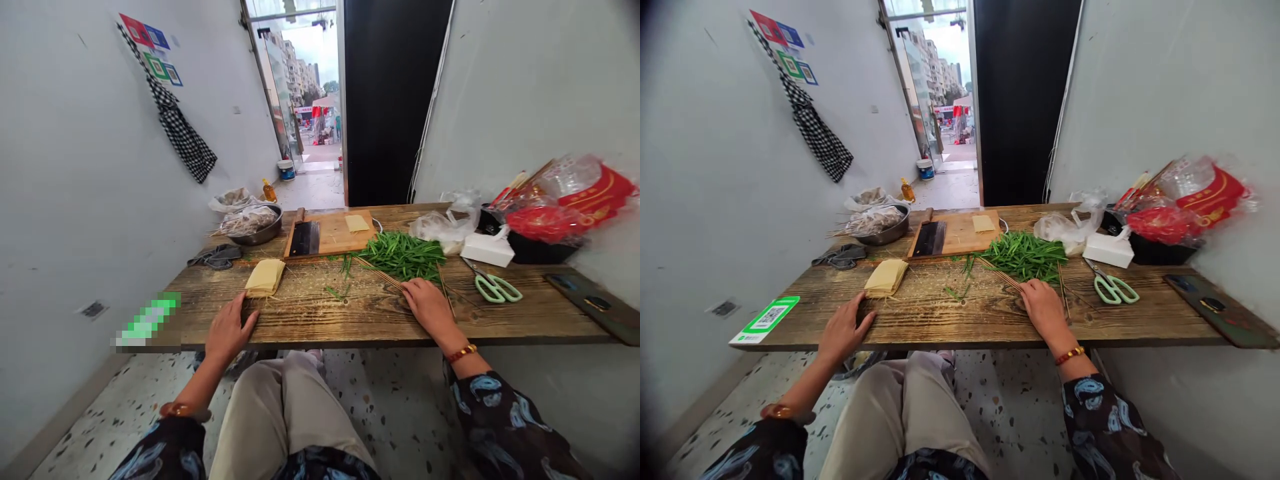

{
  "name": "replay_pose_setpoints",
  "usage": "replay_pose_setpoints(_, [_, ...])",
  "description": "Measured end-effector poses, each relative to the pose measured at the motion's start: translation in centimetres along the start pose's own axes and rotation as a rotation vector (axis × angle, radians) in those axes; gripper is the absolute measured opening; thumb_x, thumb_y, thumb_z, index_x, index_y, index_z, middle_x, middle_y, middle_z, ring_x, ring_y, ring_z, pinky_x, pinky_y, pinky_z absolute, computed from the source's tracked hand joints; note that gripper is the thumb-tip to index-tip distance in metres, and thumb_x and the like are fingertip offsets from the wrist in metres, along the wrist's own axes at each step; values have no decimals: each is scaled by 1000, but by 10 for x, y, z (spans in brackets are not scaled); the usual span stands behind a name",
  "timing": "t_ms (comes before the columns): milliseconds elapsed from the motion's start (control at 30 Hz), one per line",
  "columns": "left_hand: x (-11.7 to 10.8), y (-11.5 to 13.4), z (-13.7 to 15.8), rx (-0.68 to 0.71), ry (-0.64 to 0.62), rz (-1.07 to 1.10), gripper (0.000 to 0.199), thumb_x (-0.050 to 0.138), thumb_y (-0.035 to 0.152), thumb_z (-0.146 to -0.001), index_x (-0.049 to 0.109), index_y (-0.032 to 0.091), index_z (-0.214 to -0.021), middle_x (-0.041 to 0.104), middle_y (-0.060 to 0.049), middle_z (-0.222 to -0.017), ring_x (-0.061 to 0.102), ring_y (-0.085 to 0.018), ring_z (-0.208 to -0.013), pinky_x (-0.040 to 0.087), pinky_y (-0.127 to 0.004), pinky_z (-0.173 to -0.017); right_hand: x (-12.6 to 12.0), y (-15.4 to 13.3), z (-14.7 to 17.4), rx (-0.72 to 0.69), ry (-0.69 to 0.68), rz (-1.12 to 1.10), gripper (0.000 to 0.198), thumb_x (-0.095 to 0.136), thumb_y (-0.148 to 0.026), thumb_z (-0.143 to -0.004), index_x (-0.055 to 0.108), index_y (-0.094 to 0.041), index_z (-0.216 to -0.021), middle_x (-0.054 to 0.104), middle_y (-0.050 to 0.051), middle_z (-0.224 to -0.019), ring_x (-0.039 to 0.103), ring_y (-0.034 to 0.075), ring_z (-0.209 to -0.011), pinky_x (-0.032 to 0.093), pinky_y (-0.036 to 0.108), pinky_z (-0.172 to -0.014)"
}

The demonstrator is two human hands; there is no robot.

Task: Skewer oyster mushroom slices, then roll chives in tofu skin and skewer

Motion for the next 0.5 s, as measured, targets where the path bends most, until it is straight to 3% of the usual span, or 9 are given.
replay_pose_setpoints(500, [3, -2, -1, -19, -44, 13, 61, 31, 49, -89, 38, 10, -136, 51, -17, -135, 48, -29, -124, 35, -42, -105, -7, -4, 2, -36, 15, -42, 24, 42, -24, -96, 63, -18, -107, 63, 9, -95, 56, 23, -89, 44, 33, -79])
Point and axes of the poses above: each hand's wrist, its own z-axis away from the middle knuckle, its own x-axis out of the palm, y = z × x, the point moved 2 cm from there along -z, towards the middle knuckle
